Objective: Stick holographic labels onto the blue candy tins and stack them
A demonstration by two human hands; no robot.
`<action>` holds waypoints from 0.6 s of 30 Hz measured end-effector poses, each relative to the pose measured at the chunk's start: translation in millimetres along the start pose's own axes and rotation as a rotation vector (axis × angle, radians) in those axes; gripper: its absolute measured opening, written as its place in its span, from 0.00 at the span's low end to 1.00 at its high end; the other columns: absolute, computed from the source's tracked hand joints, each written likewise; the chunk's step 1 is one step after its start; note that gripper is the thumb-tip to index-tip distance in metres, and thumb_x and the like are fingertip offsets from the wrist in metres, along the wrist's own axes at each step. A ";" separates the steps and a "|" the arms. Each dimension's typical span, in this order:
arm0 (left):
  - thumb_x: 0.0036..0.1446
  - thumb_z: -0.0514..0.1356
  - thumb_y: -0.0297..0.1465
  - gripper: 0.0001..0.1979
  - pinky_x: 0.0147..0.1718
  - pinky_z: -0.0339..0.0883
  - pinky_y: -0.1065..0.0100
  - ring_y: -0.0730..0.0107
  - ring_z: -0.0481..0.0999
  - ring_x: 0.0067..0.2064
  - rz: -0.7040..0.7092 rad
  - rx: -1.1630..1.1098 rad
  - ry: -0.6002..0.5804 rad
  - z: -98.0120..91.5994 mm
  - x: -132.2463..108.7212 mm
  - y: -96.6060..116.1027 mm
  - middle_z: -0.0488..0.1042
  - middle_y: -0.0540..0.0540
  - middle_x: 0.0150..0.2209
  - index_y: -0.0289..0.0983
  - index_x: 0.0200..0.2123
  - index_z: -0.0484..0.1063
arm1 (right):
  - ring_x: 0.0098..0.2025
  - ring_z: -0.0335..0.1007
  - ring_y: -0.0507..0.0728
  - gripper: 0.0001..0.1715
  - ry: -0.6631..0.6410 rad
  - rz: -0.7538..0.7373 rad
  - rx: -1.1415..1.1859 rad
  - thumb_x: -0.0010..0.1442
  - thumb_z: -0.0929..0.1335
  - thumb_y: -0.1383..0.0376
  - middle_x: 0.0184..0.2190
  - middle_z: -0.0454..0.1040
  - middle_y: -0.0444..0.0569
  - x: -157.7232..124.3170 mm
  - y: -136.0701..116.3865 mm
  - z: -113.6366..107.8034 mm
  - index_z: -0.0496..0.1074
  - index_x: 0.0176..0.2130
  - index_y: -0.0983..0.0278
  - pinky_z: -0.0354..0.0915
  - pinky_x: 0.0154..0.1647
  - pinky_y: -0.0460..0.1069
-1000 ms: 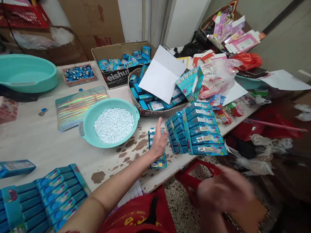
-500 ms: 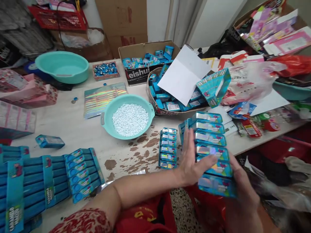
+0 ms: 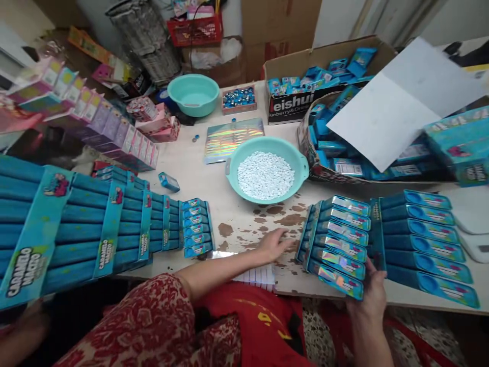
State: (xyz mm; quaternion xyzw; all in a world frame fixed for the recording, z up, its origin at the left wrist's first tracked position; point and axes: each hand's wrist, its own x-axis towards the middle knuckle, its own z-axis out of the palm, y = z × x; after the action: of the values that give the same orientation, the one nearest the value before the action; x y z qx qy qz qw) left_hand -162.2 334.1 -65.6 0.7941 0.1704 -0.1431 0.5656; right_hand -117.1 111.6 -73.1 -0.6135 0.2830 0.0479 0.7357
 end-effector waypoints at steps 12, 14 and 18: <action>0.54 0.54 0.29 0.08 0.43 0.60 0.54 0.54 0.72 0.38 -0.050 0.563 0.051 -51.6 -32.9 -48.4 0.74 0.42 0.29 0.38 0.25 0.71 | 0.41 0.73 0.59 0.26 -0.089 0.058 -0.063 0.48 0.67 0.48 0.44 0.75 0.46 -12.5 48.8 -22.3 0.71 0.45 0.54 0.69 0.40 0.57; 0.54 0.54 0.24 0.08 0.48 0.56 0.54 0.55 0.70 0.44 -0.049 0.596 0.144 -61.2 -1.9 -25.9 0.75 0.41 0.32 0.38 0.30 0.73 | 0.44 0.72 0.60 0.28 -0.094 0.042 -0.044 0.49 0.66 0.44 0.43 0.75 0.46 -2.4 33.3 -16.6 0.71 0.45 0.55 0.68 0.43 0.58; 0.58 0.53 0.27 0.13 0.54 0.52 0.54 0.55 0.64 0.53 -0.009 0.481 0.318 -46.6 33.9 7.8 0.72 0.38 0.46 0.36 0.46 0.71 | 0.47 0.71 0.60 0.31 -0.269 0.093 0.037 0.54 0.61 0.40 0.43 0.75 0.47 18.6 5.3 2.4 0.72 0.45 0.57 0.67 0.47 0.59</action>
State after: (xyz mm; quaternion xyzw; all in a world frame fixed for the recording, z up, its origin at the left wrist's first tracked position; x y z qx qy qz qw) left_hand -126.6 379.5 -58.3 0.9171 0.2215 -0.0558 0.3266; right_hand -102.9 110.0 -86.4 -0.5740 0.2108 0.1586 0.7752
